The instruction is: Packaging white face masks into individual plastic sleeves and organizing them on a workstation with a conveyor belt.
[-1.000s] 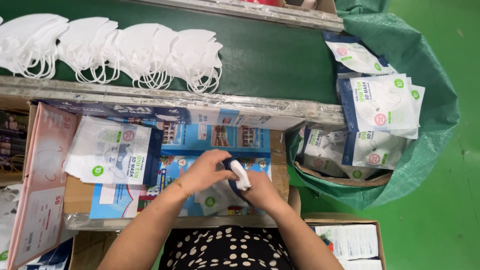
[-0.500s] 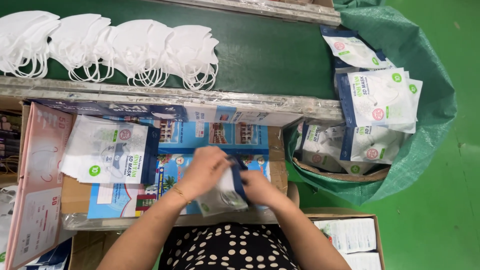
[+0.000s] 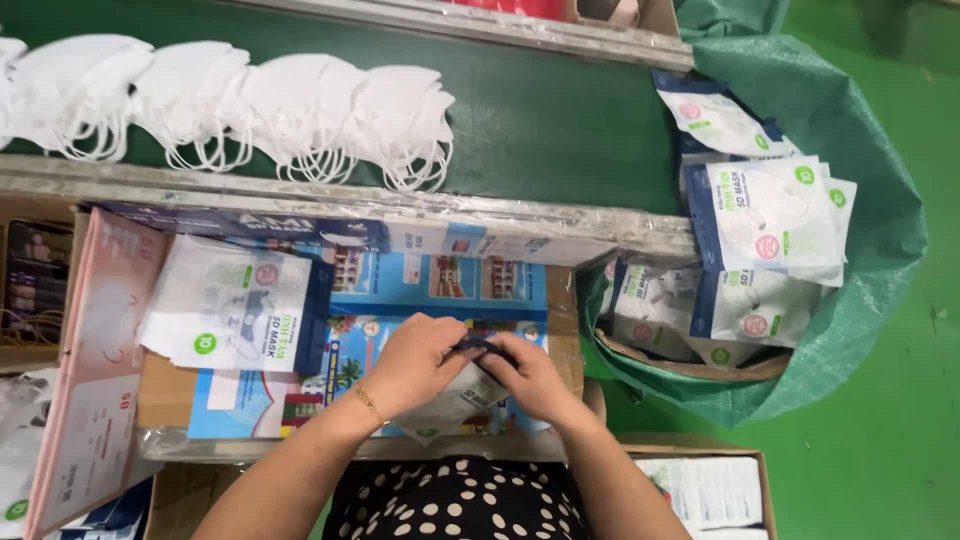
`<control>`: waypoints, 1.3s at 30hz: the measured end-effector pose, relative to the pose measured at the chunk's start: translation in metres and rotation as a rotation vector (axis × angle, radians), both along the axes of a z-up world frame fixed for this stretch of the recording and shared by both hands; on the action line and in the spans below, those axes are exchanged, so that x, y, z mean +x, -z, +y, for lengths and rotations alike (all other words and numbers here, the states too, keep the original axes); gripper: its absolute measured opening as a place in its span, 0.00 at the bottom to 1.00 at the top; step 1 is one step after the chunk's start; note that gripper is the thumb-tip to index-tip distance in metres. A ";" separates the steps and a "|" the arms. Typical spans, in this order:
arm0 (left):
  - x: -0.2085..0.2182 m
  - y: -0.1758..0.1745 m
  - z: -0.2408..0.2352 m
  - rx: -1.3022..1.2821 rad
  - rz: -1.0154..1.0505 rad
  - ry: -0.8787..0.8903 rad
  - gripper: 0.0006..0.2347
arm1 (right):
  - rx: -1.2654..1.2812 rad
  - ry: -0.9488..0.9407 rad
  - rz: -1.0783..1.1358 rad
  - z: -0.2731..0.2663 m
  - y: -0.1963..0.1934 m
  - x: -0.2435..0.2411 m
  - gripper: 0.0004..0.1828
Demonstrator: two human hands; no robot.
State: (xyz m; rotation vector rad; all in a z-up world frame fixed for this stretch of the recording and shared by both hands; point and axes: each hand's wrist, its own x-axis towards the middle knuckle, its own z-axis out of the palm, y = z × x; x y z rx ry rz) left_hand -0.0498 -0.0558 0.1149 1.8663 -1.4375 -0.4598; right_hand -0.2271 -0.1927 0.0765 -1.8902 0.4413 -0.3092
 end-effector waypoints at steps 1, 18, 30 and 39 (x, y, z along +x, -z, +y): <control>0.005 0.000 -0.002 0.000 -0.001 -0.005 0.10 | 0.000 -0.005 -0.001 -0.010 0.009 -0.007 0.07; 0.171 -0.021 -0.144 -0.002 -0.488 -0.263 0.12 | 0.559 0.420 -0.337 -0.060 0.005 -0.037 0.28; 0.028 0.049 0.011 -0.490 0.696 0.133 0.38 | 0.179 0.307 -0.082 -0.031 0.071 -0.035 0.21; 0.007 0.053 -0.009 0.069 -0.223 0.049 0.37 | 0.086 0.126 0.003 0.005 0.049 0.007 0.35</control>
